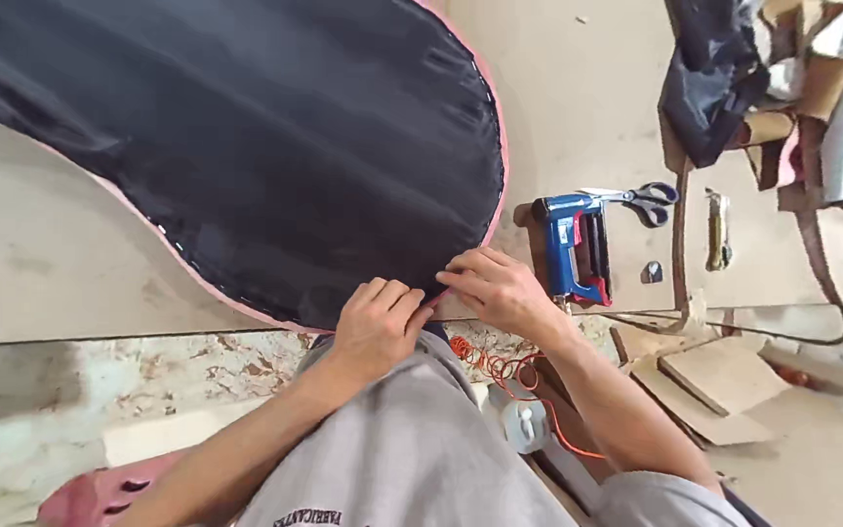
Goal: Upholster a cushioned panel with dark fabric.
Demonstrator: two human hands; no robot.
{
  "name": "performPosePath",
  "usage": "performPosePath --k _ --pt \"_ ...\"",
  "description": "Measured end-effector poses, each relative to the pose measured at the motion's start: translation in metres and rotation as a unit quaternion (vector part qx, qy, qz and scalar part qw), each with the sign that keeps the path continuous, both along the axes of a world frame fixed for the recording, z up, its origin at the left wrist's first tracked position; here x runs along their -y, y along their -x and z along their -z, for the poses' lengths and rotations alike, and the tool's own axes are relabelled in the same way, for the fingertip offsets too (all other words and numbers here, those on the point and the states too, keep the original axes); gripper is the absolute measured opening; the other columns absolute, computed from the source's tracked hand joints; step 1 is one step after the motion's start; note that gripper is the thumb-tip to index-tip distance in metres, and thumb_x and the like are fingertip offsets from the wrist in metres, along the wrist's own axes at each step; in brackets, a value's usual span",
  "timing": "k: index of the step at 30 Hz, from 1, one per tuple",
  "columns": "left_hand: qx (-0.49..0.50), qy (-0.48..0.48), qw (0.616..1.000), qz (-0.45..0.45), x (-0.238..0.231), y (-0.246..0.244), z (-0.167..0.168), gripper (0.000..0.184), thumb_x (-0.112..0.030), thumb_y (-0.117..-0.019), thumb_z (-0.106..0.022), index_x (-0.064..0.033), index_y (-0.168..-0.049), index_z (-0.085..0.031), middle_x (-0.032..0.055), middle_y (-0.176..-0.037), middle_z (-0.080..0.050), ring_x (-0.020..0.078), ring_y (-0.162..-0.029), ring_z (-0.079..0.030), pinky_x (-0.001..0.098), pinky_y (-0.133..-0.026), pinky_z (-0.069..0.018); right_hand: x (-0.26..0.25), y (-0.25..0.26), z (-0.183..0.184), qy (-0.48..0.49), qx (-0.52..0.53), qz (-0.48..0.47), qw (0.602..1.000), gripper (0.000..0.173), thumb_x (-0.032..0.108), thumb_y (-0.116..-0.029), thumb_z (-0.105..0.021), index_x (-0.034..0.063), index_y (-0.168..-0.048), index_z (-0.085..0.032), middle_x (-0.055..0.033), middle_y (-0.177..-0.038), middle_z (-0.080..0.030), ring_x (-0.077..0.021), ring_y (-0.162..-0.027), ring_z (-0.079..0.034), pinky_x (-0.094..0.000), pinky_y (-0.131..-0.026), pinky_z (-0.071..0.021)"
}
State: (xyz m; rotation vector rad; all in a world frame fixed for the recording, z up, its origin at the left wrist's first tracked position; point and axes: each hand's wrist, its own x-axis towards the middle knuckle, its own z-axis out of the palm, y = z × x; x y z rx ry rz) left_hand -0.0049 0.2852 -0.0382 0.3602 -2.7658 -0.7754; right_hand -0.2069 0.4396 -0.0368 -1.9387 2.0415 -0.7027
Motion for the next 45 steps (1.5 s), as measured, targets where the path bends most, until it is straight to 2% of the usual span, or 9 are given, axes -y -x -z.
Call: performPosePath --k 6,10,15,20,32,37,41,44,45 --pt "-0.033 0.080 0.991 -0.100 -0.038 0.000 0.022 0.030 -0.034 -0.1010 -0.062 -0.0080 -0.107 -0.075 0.0116 -0.099 -0.074 0.0289 -0.090 -0.070 0.0410 -0.078 -0.0567 0.014 0.025 0.003 -0.001 -0.061 -0.144 0.988 0.022 0.023 -0.1057 -0.056 0.0127 -0.115 -0.072 -0.0085 -0.109 -0.072 -0.0251 -0.103 -0.069 -0.0390 -0.081 -0.0587" --pt "-0.041 0.131 0.979 -0.149 -0.053 0.009 0.030 0.025 -0.025 -0.1021 -0.060 -0.0077 -0.112 -0.076 0.0118 -0.097 -0.073 0.0286 -0.087 -0.069 0.0404 -0.074 -0.0564 0.016 0.031 0.014 0.073 -0.098 -0.169 0.978 0.019 0.021 -0.1049 -0.057 0.0117 -0.113 -0.072 -0.0088 -0.103 -0.073 -0.0259 -0.094 -0.070 -0.0390 -0.070 -0.0575" --pt "-0.082 0.205 0.960 -0.172 -0.059 0.014 0.039 0.019 -0.012 -0.0971 -0.061 -0.0061 -0.106 -0.077 0.0104 -0.092 -0.074 0.0262 -0.082 -0.069 0.0382 -0.071 -0.0555 0.016 0.029 0.032 0.173 -0.121 -0.168 0.963 0.017 0.015 -0.1018 -0.059 0.0054 -0.106 -0.073 -0.0109 -0.092 -0.073 -0.0270 -0.082 -0.070 -0.0385 -0.062 -0.0560" --pt "-0.159 0.226 0.955 -0.111 -0.048 0.009 0.049 0.016 -0.005 -0.0972 -0.063 -0.0030 -0.106 -0.076 0.0117 -0.090 -0.074 0.0258 -0.081 -0.069 0.0358 -0.074 -0.0568 0.011 0.027 0.043 0.236 -0.127 -0.171 0.948 0.017 0.010 -0.1015 -0.059 0.0025 -0.109 -0.073 -0.0122 -0.096 -0.075 -0.0262 -0.085 -0.071 -0.0370 -0.068 -0.0570" --pt "-0.191 0.165 0.968 -0.003 -0.030 0.007 0.054 0.014 0.000 -0.0972 -0.059 -0.0003 -0.099 -0.073 0.0137 -0.090 -0.072 0.0270 -0.081 -0.068 0.0356 -0.074 -0.0569 0.015 0.028 0.029 0.170 -0.115 -0.250 0.946 0.020 0.002 -0.1015 -0.051 -0.0032 -0.104 -0.070 -0.0152 -0.094 -0.072 -0.0299 -0.086 -0.071 -0.0384 -0.072 -0.0580" --pt "-0.111 0.154 0.982 0.024 -0.027 0.007 0.041 0.015 -0.001 -0.0982 -0.057 0.0006 -0.099 -0.072 0.0152 -0.090 -0.071 0.0293 -0.083 -0.069 0.0373 -0.074 -0.0579 0.009 0.014 0.018 0.080 -0.135 -0.210 0.965 0.021 0.003 -0.1032 -0.048 -0.0026 -0.100 -0.067 -0.0156 -0.097 -0.069 -0.0312 -0.091 -0.069 -0.0412 -0.074 -0.0576" --pt "-0.011 0.178 0.983 0.043 -0.033 0.007 0.019 0.020 -0.004 -0.0997 -0.051 0.0016 -0.097 -0.070 0.0164 -0.093 -0.069 0.0312 -0.085 -0.068 0.0404 -0.072 -0.0562 -0.004 -0.001 0.016 0.045 -0.154 -0.148 0.976 0.022 0.002 -0.1019 -0.046 -0.0019 -0.102 -0.068 -0.0157 -0.111 -0.070 -0.0319 -0.106 -0.068 -0.0419 -0.087 -0.0570" --pt "0.032 0.119 0.992 -0.002 -0.040 0.017 0.000 0.030 -0.024 -0.0931 -0.051 -0.0019 -0.097 -0.072 0.0161 -0.106 -0.072 0.0340 -0.102 -0.068 0.0471 -0.085 -0.0538 -0.012 -0.012 0.020 0.058 -0.161 -0.095 0.981 0.023 0.003 -0.1021 -0.047 -0.0011 -0.101 -0.070 -0.0155 -0.115 -0.071 -0.0316 -0.111 -0.067 -0.0413 -0.092 -0.0557" --pt "0.040 0.083 0.995 -0.024 -0.044 0.023 -0.002 0.038 -0.028 -0.0906 -0.055 0.0005 -0.111 -0.071 0.0191 -0.121 -0.070 0.0366 -0.118 -0.066 0.0507 -0.098 -0.0526 -0.013 -0.015 0.021 0.064 -0.161 -0.082 0.981 0.023 0.002 -0.1015 -0.048 -0.0008 -0.096 -0.070 -0.0159 -0.115 -0.072 -0.0317 -0.111 -0.068 -0.0417 -0.092 -0.0560"
